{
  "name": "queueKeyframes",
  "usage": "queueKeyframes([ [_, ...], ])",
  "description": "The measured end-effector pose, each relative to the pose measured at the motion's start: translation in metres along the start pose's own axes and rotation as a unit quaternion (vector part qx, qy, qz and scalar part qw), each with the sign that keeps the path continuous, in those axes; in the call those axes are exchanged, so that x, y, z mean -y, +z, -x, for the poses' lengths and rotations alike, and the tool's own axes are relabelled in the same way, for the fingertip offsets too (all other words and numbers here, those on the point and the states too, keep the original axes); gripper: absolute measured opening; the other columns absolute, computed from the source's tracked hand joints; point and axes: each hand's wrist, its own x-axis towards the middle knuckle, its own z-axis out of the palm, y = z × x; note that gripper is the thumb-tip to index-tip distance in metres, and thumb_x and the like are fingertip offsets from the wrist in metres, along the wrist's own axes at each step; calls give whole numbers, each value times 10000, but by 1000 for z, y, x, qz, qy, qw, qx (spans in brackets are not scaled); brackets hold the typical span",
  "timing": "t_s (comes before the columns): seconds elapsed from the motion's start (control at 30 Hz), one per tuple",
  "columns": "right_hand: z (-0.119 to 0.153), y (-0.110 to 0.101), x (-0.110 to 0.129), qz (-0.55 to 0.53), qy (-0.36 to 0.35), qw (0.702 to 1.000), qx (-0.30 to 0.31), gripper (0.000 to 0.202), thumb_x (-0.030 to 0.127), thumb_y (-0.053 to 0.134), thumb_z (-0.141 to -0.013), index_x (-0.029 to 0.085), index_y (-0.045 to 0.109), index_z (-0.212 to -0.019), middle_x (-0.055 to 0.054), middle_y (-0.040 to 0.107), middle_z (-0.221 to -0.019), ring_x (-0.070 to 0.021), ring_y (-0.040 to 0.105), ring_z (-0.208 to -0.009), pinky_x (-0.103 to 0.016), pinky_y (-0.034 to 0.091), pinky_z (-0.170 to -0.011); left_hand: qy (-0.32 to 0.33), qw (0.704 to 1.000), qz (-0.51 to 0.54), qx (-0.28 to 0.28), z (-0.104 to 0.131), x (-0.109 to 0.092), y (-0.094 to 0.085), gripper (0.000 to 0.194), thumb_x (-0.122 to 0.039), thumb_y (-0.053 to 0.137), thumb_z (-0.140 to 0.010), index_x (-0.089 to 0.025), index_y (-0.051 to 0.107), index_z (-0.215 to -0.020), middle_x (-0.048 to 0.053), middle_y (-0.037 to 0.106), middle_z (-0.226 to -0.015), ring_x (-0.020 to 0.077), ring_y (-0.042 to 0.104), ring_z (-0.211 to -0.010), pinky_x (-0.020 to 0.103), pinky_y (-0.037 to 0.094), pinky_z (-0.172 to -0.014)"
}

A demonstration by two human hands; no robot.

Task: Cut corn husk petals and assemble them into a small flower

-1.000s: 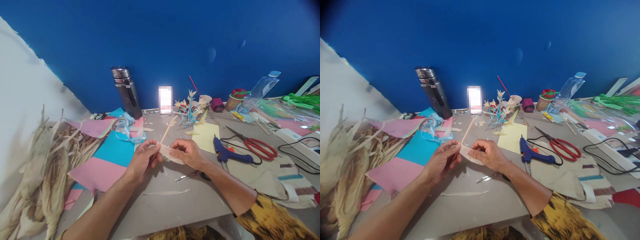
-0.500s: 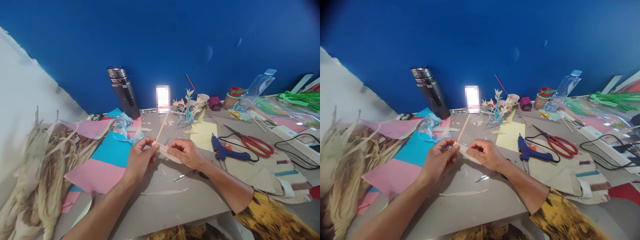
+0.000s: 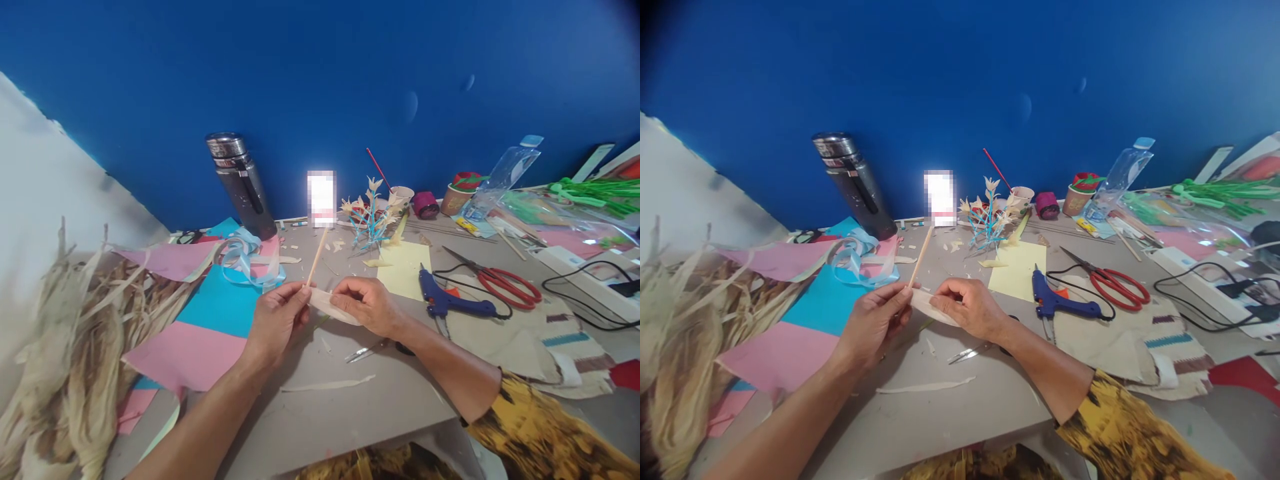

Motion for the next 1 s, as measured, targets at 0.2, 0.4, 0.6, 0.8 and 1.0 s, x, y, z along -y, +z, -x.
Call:
queueKeyframes([
  [0.2, 0, 0, 0, 12, 1, 1000, -3, 204, 335, 643, -862, 163, 686, -762, 15, 646, -678, -106, 510, -604, -214, 365, -561, -10, 999, -4, 45, 2, 0, 2, 451, -465, 680, -781, -119, 662, -1069, -65, 421, -479, 63, 303, -437, 156, 197, -386],
  [0.4, 1, 0, 1, 9, -2, 1000, 5, 205, 338, 641, -870, 162, 691, -777, 17, 645, -683, -104, 510, -610, -207, 372, -565, 23, 998, -53, -4, 0, 2, 2, 283, -420, 641, -826, -182, 585, -968, -55, 481, -409, 87, 334, -386, 168, 229, -373],
  [0.6, 1, 1, 1, 5, 8, 1000, -7, 204, 342, 655, -858, 163, 676, -762, 23, 634, -674, -100, 496, -598, -209, 367, -560, 14, 999, -32, 14, -1, 5, 1, 340, -478, 729, -741, -152, 637, -769, -40, 481, -505, 65, 379, -460, 163, 284, -415],
  [0.8, 1, 3, 4, -2, 9, 1000, -2, 246, 376, 642, -872, 158, 663, -759, 24, 612, -661, -100, 478, -602, -209, 362, -560, -11, 999, -11, 31, -2, 7, 1, 355, -409, 848, -633, -146, 639, -747, -54, 461, -498, 49, 371, -457, 152, 268, -404],
  [1.0, 2, -1, 0, -5, -5, 1000, 20, 294, 425, 642, -883, 154, 668, -772, 31, 582, -637, -93, 445, -579, -207, 340, -541, -95, 985, 95, 107, -4, 2, -2, 398, -345, 905, -558, -145, 593, -703, -101, 337, -464, 12, 233, -412, 125, 136, -359],
])
